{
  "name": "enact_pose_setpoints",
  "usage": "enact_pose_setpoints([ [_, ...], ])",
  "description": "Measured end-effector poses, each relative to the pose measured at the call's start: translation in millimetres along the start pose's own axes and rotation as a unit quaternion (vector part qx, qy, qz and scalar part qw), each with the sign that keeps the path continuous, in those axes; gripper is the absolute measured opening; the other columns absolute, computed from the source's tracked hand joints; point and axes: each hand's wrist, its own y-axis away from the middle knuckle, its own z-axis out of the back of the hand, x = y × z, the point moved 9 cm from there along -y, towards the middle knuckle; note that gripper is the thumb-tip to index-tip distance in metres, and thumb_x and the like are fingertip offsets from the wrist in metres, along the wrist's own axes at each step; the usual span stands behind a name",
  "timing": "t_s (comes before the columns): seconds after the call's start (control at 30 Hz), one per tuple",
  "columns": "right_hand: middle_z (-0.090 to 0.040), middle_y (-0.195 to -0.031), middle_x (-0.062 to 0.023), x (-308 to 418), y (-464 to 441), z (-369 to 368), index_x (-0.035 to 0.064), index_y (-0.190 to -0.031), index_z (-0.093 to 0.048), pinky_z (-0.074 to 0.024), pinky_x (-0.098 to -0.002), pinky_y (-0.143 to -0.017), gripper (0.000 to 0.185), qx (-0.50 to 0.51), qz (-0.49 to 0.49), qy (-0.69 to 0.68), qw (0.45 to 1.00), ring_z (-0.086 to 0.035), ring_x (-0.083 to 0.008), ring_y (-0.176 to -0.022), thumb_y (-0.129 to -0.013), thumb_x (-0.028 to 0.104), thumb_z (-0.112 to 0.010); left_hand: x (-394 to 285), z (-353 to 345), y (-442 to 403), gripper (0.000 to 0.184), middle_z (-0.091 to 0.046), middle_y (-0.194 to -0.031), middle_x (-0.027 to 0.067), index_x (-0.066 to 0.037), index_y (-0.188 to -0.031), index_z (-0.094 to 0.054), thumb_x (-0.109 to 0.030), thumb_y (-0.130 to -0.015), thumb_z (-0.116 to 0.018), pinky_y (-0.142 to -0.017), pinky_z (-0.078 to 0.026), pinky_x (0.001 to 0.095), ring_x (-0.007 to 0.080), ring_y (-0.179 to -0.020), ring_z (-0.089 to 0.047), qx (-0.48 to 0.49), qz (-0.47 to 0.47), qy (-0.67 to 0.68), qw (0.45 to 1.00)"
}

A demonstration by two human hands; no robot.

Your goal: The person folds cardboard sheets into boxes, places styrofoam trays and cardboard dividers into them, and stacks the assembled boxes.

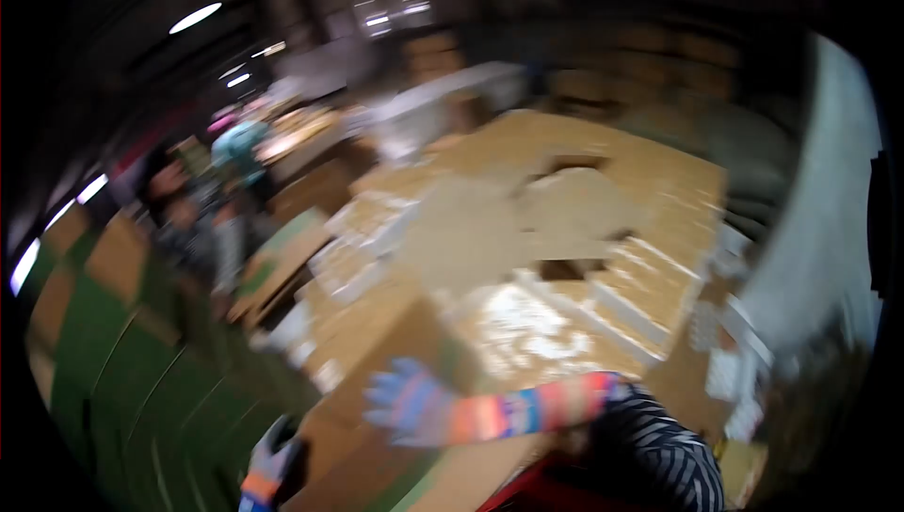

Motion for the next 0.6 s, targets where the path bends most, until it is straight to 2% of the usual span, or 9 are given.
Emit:
enact_pose_setpoints([
  [0.07,-0.047,-0.083,-0.0084,1,10,15,0.0145,-0.072,-0.048,-0.0321,-0.0443,-0.092,0.027,0.113,0.048,-0.089,0.988,-0.047,-0.0261,-0.080,-0.070,0.041,-0.056,-25,-13,20,0.067,-0.052,-0.084,0.0009,-0.005,-0.135,-0.033,-0.014,-0.077,-0.066,-0.060,-0.043,0.0233,0.0063,-0.071,-0.048,0.069,-0.064,-0.128,0.987],
  [0.1,-0.051,-0.091,-0.0114,-5,12,32,0.0123,-0.069,-0.052,-0.0360,-0.0437,-0.088,0.025,0.149,0.072,-0.153,0.974,-0.050,-0.0279,-0.090,-0.069,0.036,-0.061,-38,-11,30,0.071,-0.050,-0.083,0.0004,-0.005,-0.135,-0.034,-0.015,-0.074,-0.069,-0.062,-0.042,0.0220,0.0053,-0.071,-0.046,0.055,-0.078,-0.152,0.984],
  [0.17,-0.053,-0.106,-0.0155,-27,5,106,0.0134,-0.077,-0.058,-0.0395,-0.0451,-0.082,0.020,0.007,0.082,-0.251,0.964,-0.051,-0.0294,-0.096,-0.069,0.029,-0.067,-36,31,40,0.060,-0.056,-0.080,0.0025,-0.003,-0.125,-0.045,-0.015,-0.071,-0.067,-0.066,-0.045,0.0270,0.0112,-0.074,-0.053,-0.127,-0.182,-0.075,0.972],
  [0.23,-0.048,-0.119,-0.0184,-33,22,72,0.0065,-0.101,-0.054,-0.0395,-0.0437,-0.090,0.041,0.130,0.039,-0.370,0.919,-0.047,-0.0346,-0.108,-0.073,0.034,-0.067,-33,22,45,0.047,-0.061,-0.084,0.0095,-0.003,-0.114,-0.055,-0.018,-0.071,-0.066,-0.073,-0.047,0.0320,0.0193,-0.081,-0.059,-0.223,-0.261,-0.201,0.918],
  [0.33,-0.052,-0.118,-0.0154,21,46,24,0.0078,-0.130,-0.036,-0.0409,-0.0353,-0.090,0.063,0.254,0.057,-0.415,0.872,-0.051,-0.0299,-0.105,-0.080,0.035,-0.063,-22,-134,44,0.038,-0.062,-0.078,0.0162,-0.005,-0.105,-0.061,-0.022,-0.071,-0.066,-0.073,-0.049,0.0296,0.0205,-0.075,-0.061,0.049,-0.313,-0.485,0.815],
  [0.4,-0.042,-0.128,-0.0170,-5,67,-44,0.0021,-0.131,-0.033,-0.0378,-0.0361,-0.095,0.059,0.436,-0.220,-0.574,0.657,-0.044,-0.0265,-0.116,-0.084,0.024,-0.060,21,-115,23,0.029,-0.063,-0.086,0.0149,-0.008,-0.103,-0.062,-0.022,-0.078,-0.059,-0.072,-0.049,0.0294,0.0185,-0.082,-0.060,0.134,-0.147,-0.298,0.934],
  [0.47,-0.044,-0.126,-0.0163,-44,66,-69,0.0046,-0.131,-0.035,-0.0397,-0.0349,-0.093,0.054,0.273,-0.386,-0.688,0.551,-0.045,-0.0247,-0.114,-0.084,0.021,-0.058,15,-66,13,0.037,-0.056,-0.106,0.0113,-0.010,-0.119,-0.048,-0.017,-0.083,-0.055,-0.075,-0.048,0.0335,0.0191,-0.093,-0.056,0.067,-0.200,0.056,0.976],
  [0.53,-0.054,-0.113,-0.0120,-52,55,-53,0.0067,-0.127,-0.039,-0.0416,-0.0315,-0.090,0.051,0.221,-0.301,-0.537,0.756,-0.052,-0.0223,-0.105,-0.084,0.024,-0.058,43,-24,24,0.069,-0.044,-0.125,0.0102,-0.010,-0.134,-0.023,-0.014,-0.078,-0.063,-0.086,-0.044,0.0363,0.0225,-0.104,-0.051,-0.133,-0.265,0.027,0.955],
  [0.6,-0.060,-0.107,-0.0107,-40,31,-25,0.0087,-0.124,-0.042,-0.0433,-0.0303,-0.087,0.048,0.167,-0.141,-0.254,0.942,-0.056,-0.0228,-0.100,-0.083,0.028,-0.057,39,-45,34,0.105,-0.032,-0.137,0.0117,-0.008,-0.141,-0.004,-0.015,-0.066,-0.077,-0.102,-0.030,0.0378,0.0252,-0.123,-0.036,-0.115,-0.190,0.022,0.975],
])
